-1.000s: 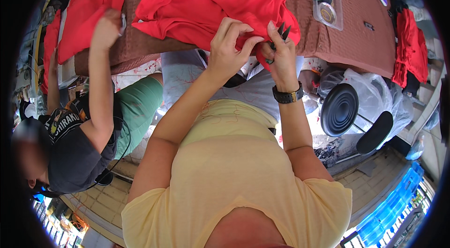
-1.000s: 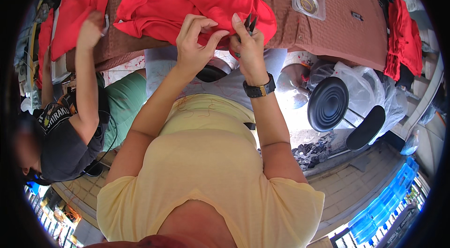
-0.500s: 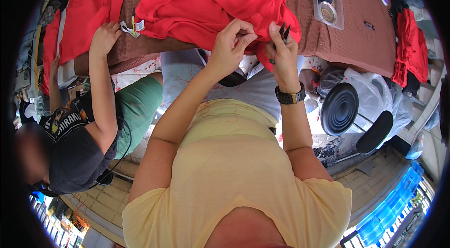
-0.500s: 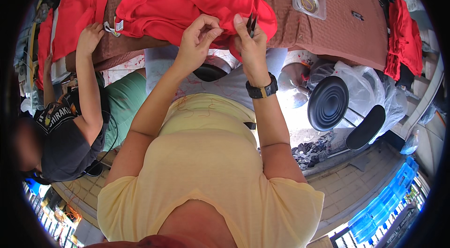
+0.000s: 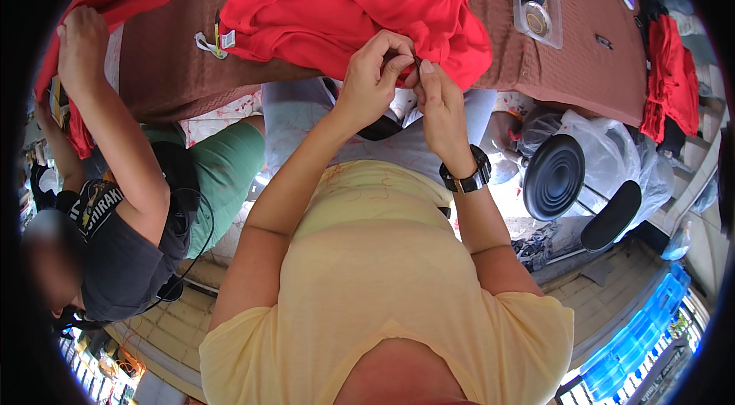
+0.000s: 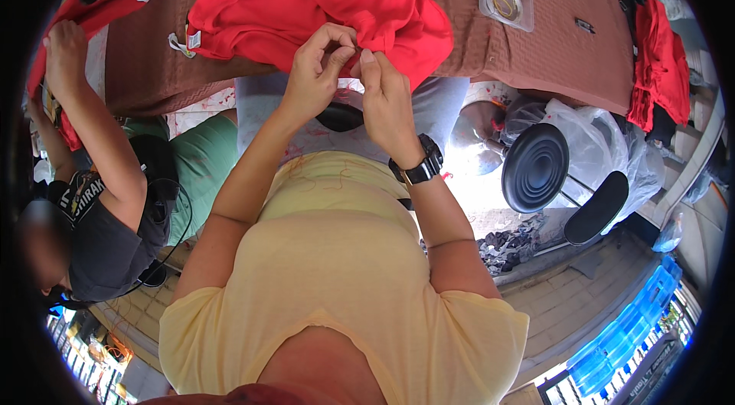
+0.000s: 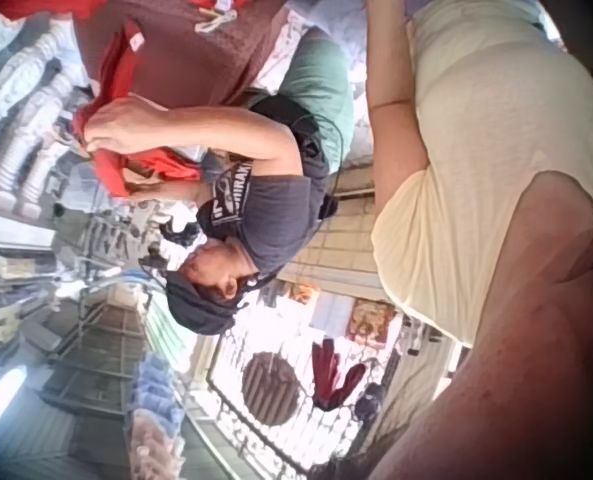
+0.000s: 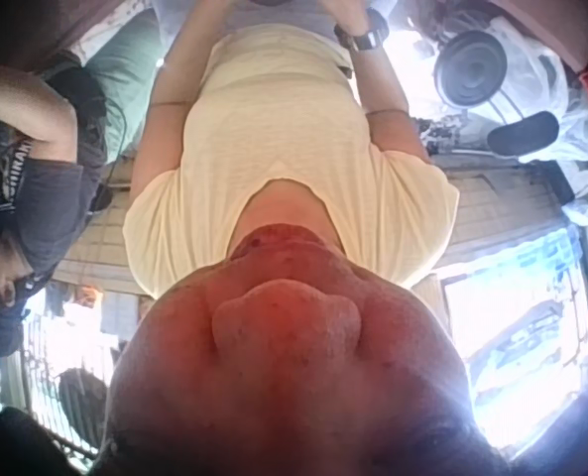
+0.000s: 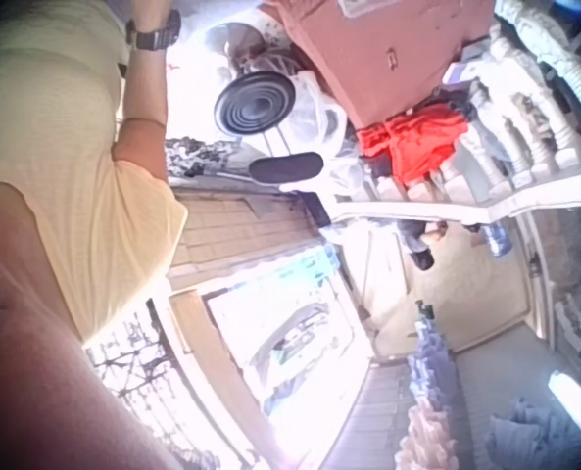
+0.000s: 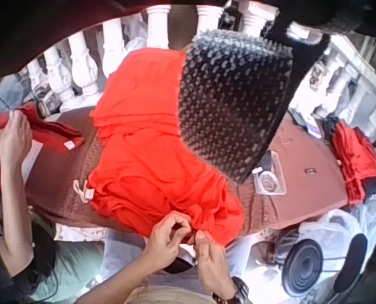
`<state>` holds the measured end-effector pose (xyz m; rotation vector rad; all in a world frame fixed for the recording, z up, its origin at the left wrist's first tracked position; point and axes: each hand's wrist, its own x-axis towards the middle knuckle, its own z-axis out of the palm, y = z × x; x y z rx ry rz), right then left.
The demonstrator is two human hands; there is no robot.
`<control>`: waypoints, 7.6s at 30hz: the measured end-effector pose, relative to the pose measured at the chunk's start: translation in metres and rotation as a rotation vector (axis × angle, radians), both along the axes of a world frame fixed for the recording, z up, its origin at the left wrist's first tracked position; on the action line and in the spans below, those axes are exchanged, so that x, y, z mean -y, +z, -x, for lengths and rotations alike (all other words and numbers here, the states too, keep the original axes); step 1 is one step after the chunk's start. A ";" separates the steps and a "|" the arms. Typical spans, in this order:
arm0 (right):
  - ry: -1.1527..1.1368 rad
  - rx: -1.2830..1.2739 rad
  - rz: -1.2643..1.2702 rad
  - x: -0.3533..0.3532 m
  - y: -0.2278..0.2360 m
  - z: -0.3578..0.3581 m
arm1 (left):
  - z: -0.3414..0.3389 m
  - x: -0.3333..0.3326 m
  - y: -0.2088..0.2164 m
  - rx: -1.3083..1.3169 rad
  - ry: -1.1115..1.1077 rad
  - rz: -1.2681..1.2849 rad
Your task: The person trims excess threads and checks labels on several red shirts using small snips while working at a table with other people.
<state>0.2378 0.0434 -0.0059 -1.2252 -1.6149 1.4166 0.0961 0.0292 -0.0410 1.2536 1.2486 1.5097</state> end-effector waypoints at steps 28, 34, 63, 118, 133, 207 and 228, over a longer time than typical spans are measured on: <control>-0.039 -0.130 -0.300 -0.034 -0.007 -0.005 | 0.019 -0.011 0.022 -0.200 -0.010 0.053; -0.100 -0.190 -0.239 -0.038 -0.009 0.000 | 0.028 -0.011 0.003 0.028 -0.010 -0.038; -0.118 -0.594 0.310 -0.033 -0.010 -0.002 | 0.003 -0.004 0.011 -0.370 0.347 -0.292; 0.024 0.081 -0.534 -0.033 0.014 0.000 | 0.006 0.006 0.013 0.232 0.132 -0.027; -0.035 -0.041 -0.127 -0.003 0.033 0.008 | 0.009 0.005 0.012 0.410 0.078 0.021; 0.206 -0.065 -0.144 -0.046 0.000 -0.008 | 0.023 -0.004 0.008 -0.184 0.198 0.006; 0.156 0.008 0.059 -0.003 0.027 0.014 | 0.013 0.008 0.031 0.239 0.126 0.092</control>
